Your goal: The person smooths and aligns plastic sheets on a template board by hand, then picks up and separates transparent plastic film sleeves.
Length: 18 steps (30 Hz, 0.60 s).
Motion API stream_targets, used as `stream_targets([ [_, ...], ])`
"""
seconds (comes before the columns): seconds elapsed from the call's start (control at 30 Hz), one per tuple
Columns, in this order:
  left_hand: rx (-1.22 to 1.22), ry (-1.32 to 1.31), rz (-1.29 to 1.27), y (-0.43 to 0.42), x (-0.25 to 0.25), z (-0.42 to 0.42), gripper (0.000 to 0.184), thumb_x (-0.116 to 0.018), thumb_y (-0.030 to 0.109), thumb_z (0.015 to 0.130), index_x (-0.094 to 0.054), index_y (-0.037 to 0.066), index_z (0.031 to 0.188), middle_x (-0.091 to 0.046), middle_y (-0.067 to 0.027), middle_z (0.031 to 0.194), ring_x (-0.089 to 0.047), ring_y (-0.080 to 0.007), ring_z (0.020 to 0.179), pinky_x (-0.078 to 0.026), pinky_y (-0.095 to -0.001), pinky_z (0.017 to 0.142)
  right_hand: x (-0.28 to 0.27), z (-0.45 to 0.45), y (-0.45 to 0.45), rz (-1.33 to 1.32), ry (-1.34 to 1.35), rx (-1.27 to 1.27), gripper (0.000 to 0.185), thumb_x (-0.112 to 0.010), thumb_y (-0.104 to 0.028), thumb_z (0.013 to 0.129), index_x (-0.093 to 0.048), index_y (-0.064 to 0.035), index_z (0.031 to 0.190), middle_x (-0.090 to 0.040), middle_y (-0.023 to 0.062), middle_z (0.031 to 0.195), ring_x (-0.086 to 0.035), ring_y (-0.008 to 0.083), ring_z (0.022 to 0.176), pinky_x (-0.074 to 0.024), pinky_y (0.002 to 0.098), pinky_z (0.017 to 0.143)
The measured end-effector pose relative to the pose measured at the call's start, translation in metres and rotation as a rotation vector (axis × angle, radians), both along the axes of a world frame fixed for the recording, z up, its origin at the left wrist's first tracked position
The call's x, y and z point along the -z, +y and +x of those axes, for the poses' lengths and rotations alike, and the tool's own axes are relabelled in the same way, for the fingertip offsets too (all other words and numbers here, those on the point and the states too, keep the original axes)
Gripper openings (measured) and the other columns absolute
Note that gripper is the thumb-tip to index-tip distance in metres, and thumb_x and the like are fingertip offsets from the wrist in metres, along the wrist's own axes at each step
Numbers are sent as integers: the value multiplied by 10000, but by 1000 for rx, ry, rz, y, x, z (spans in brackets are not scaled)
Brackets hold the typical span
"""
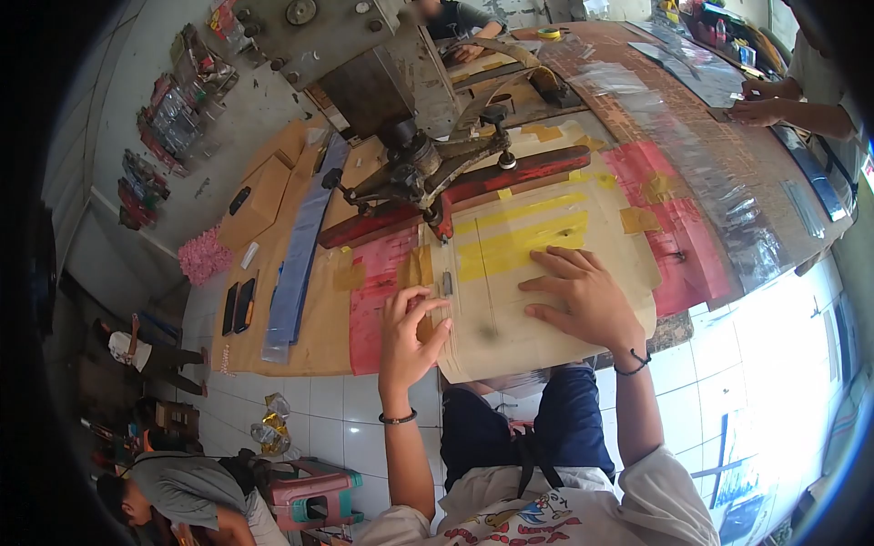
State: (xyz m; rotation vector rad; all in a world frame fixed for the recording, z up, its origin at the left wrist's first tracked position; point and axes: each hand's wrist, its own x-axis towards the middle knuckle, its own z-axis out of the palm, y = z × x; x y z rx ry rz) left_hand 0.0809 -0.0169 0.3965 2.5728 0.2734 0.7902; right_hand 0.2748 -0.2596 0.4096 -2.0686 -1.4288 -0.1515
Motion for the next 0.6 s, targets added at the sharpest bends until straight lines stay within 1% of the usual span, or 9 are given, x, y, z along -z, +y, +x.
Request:
stream_targets([
  [0.17, 4, 3, 15, -1, -2, 0, 285, -792, 231, 869, -770, 139, 1137, -608, -68, 1264, -532, -288, 1152, -380, -450, 1047, -1, -1, 0, 14, 17, 4, 308, -763, -376, 922, -814, -190, 1162, -634, 117, 1470, -533, 327, 1408, -389, 472, 1179],
  [0.3, 0, 0, 27, 0, -1, 0, 281, -791, 229, 869, -770, 139, 1134, -607, -70, 1262, -532, -288, 1153, -383, -452, 1047, 0, -1, -1, 27, 21, 7, 297, -777, -355, 911, -817, -175, 1143, -652, 115, 1447, -548, 329, 1393, -399, 476, 1174],
  [0.4, -10, 27, -12, -1, 0, -1, 281, -784, 288, 894, -760, 154, 1139, -617, -66, 1273, -532, -308, 1238, -372, -479, 1070, 1, -1, -1, 41, 30, 9, 288, -798, -337, 895, -818, -162, 1124, -663, 114, 1434, -562, 336, 1380, -411, 484, 1166],
  [0.6, -9, 23, -5, -1, -1, -1, 277, -786, 284, 891, -762, 154, 1134, -619, -65, 1268, -537, -306, 1223, -379, -474, 1062, -1, -1, -1, 49, 32, 5, 284, -808, -324, 885, -819, -158, 1114, -669, 115, 1422, -569, 336, 1372, -423, 481, 1158],
])
